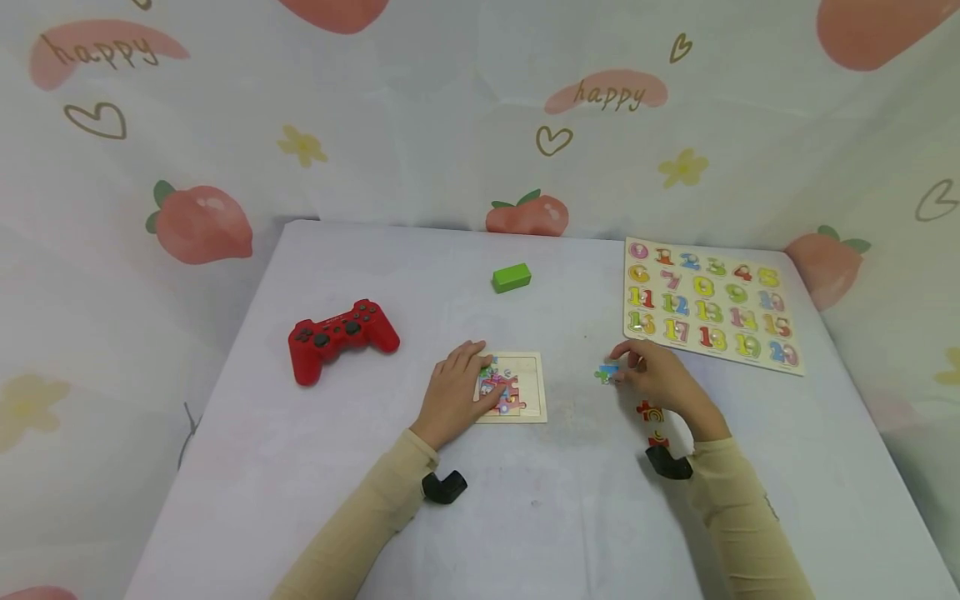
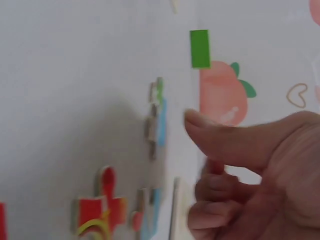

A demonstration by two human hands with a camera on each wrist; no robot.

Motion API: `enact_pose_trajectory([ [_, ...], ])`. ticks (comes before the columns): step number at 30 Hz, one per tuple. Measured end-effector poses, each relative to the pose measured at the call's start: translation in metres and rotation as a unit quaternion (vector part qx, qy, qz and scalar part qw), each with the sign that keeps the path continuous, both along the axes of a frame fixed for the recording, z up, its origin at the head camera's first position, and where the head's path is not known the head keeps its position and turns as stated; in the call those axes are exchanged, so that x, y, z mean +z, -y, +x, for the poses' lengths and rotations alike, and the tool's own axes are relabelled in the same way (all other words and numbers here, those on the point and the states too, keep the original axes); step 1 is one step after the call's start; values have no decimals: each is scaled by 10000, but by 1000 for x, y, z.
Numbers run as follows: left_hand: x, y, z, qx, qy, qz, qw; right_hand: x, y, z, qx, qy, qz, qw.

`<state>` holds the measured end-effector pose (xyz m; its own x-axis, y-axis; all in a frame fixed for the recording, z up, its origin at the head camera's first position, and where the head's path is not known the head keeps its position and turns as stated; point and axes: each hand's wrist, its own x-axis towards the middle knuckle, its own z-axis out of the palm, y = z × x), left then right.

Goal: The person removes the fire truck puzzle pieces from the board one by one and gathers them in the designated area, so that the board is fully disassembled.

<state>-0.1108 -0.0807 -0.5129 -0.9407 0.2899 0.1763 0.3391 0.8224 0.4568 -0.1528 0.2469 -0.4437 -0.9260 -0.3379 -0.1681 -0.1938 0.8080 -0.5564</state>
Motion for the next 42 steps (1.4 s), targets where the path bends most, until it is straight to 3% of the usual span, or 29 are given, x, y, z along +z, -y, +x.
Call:
enact_pose_trajectory([
  [5, 2, 0, 0, -31, 34, -19, 10000, 9, 7, -1, -599, -438, -360, 9966],
  [8, 3, 0, -1, -88, 120, -119, 9998, 11, 16, 0, -773, -497, -627, 9938],
  [13, 1, 3, -1, -141, -1, -289, 9995, 3, 42, 5, -430, -458, -782, 9950],
  [21, 3, 2, 0, -153, 198, -246, 9994, -11, 81, 13, 486, -63, -718, 9962],
  [27, 1, 0, -3, -324, -125, -392, 9986, -18, 111, 16, 956, -75, -333, 9948],
  [33, 0, 2, -1, -375, -250, -353, 9984, -25, 131, 20, 1038, -238, -74, 9943],
  [42, 4, 8, 1, -818, 76, -600, 9948, -26, 138, 24, 846, -499, -317, 9947],
])
